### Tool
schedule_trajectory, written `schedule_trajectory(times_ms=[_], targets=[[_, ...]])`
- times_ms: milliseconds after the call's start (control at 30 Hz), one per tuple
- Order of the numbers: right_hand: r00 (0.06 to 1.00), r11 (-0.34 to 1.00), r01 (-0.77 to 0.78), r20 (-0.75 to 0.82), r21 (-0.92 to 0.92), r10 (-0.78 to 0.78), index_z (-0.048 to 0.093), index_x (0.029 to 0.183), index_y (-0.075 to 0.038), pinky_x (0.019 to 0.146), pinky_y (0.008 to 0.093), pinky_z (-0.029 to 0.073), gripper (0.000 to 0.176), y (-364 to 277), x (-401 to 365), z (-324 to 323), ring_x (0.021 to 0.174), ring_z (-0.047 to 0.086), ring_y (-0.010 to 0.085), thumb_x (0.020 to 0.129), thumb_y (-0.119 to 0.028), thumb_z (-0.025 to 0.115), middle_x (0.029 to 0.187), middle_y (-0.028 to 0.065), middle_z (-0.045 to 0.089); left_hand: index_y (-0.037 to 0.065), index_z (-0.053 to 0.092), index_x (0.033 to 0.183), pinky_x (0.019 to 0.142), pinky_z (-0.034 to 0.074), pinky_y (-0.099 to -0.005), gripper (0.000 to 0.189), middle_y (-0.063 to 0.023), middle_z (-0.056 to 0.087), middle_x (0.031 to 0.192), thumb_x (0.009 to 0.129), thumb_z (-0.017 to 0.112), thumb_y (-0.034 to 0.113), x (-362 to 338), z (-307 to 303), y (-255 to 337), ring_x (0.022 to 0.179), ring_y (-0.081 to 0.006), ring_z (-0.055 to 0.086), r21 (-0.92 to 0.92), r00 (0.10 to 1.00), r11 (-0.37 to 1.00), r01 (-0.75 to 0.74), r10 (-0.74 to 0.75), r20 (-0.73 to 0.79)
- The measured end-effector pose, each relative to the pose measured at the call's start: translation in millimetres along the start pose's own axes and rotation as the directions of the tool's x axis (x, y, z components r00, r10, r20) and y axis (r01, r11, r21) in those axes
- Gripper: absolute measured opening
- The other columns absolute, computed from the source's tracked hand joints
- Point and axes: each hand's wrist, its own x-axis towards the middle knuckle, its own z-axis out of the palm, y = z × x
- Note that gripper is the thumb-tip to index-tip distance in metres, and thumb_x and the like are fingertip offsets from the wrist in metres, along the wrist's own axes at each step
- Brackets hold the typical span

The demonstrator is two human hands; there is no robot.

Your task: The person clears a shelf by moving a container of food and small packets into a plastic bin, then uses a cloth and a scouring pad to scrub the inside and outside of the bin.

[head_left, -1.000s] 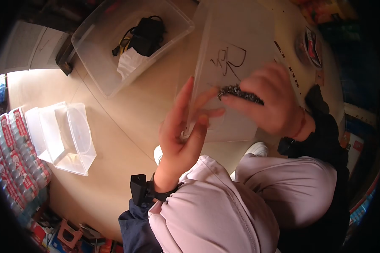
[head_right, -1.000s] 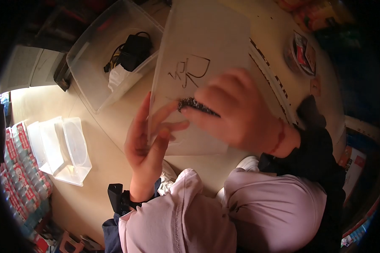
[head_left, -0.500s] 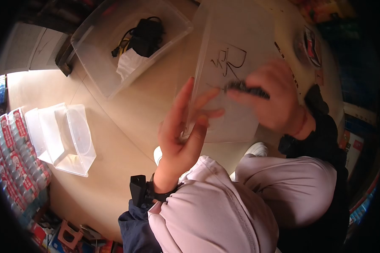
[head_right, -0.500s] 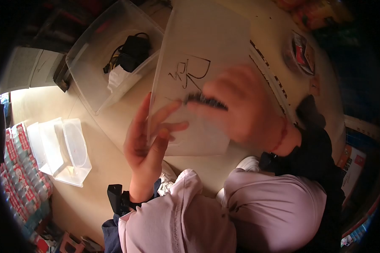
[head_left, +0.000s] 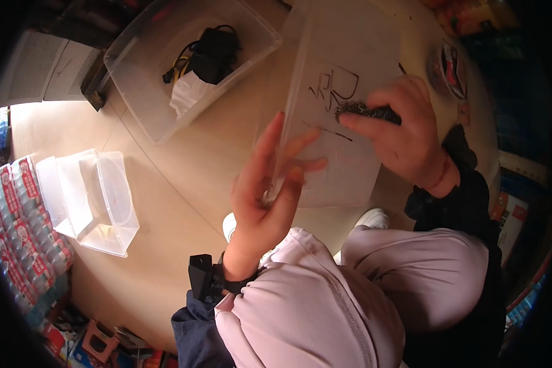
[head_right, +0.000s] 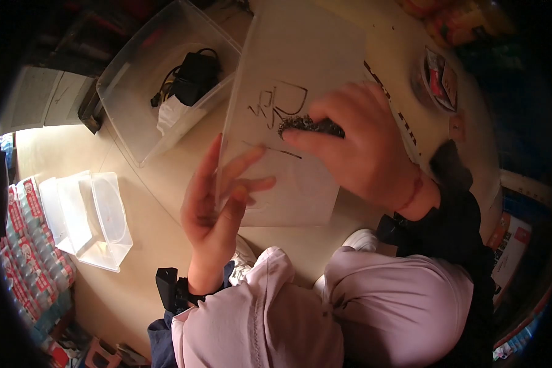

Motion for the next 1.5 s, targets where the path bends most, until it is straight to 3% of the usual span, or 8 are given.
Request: schedule_trajectory(times_ms=[467,767,967,1033,1167,1233,1367,1500], targets=[[0.997,0.993,0.071,0.007,0.095,-0.072,0.071,0.081,-0.010,0.071,0.0383,0.038,0.019,-12,-8,3,0.076,0.054,0.0248,0.063,-0.007,0.077,0.084,0.0039,0.055,-0.001,0.024,0.148,0.071,0.048,-0.0226,0.059,-0.0270,0.055,0.129,0.094,0.048,0.002,-2,-2,-2,0.099,-0.0266,0.067,0.014,1.000,1.000,-0.013,0.013,0.012],[0.996,0.991,0.083,0.020,0.104,-0.086,0.072,0.096,-0.013,0.071,0.0371,0.040,0.028,-10,-14,2,0.078,0.053,0.0240,0.068,-0.012,0.069,0.086,0.0025,0.055,0.000,0.023,0.148,0.070,0.048,-0.0226,0.059,-0.0271,0.054,0.129,0.094,0.048,0.002,-2,0,-1,0.099,-0.0268,0.067,0.018,1.000,1.000,-0.014,0.014,0.015],[0.986,0.981,-0.163,-0.051,-0.100,0.159,0.073,0.100,-0.015,0.071,0.0360,0.041,0.030,18,-14,-8,0.079,0.053,0.0228,0.070,-0.012,0.067,0.089,0.0024,0.055,0.000,0.022,0.149,0.071,0.048,-0.0231,0.059,-0.0264,0.054,0.131,0.095,0.047,0.002,2,-2,1,0.099,-0.0258,0.067,0.033,0.998,0.998,-0.046,0.044,0.050],[0.992,0.990,0.017,0.119,0.141,-0.034,0.073,0.100,-0.016,0.071,0.0355,0.041,0.031,4,-24,-8,0.080,0.054,0.0232,0.071,-0.009,0.066,0.090,0.0031,0.056,0.001,0.022,0.149,0.071,0.048,-0.0232,0.060,-0.0262,0.054,0.131,0.095,0.047,0.002,4,-2,2,0.099,-0.0255,0.067,0.034,0.995,0.997,-0.064,0.061,0.083],[0.943,0.932,0.314,0.057,0.181,-0.328,0.073,0.100,-0.016,0.069,0.0350,0.042,0.030,2,-48,3,0.084,0.055,0.0245,0.073,-0.007,0.064,0.089,0.0039,0.056,0.001,0.022,0.149,0.071,0.048,-0.0236,0.060,-0.0263,0.053,0.132,0.095,0.047,0.002,6,-2,1,0.099,-0.0252,0.067,0.021,0.994,0.998,-0.062,0.060,0.089],[0.995,0.987,0.016,0.095,0.163,-0.032,0.073,0.098,-0.014,0.071,0.0354,0.044,0.028,25,-58,7,0.087,0.055,0.0237,0.073,-0.007,0.063,0.091,0.0041,0.056,0.001,0.022,0.149,0.071,0.048,-0.0237,0.060,-0.0263,0.053,0.132,0.095,0.047,0.002,6,-3,1,0.099,-0.0253,0.067,0.011,0.994,0.998,-0.067,0.065,0.090],[0.992,0.992,-0.124,-0.031,-0.034,0.123,0.074,0.097,-0.015,0.072,0.0363,0.045,0.028,36,-32,-13,0.089,0.054,0.0229,0.072,-0.008,0.064,0.095,0.0036,0.057,0.001,0.022,0.149,0.072,0.048,-0.0236,0.060,-0.0266,0.052,0.132,0.094,0.047,0.002,5,-3,3,0.099,-0.0253,0.067,0.004,0.995,0.999,-0.047,0.046,0.085],[0.984,0.981,0.142,0.090,0.132,-0.154,0.074,0.097,-0.017,0.076,0.0376,0.045,0.029,2,-50,-6,0.090,0.054,0.0228,0.072,-0.007,0.065,0.098,0.0042,0.056,0.000,0.022,0.149,0.072,0.048,-0.0237,0.060,-0.0271,0.053,0.131,0.094,0.047,0.002,7,-3,0,0.098,-0.0253,0.068,0.019,0.994,0.997,-0.068,0.066,0.082]])
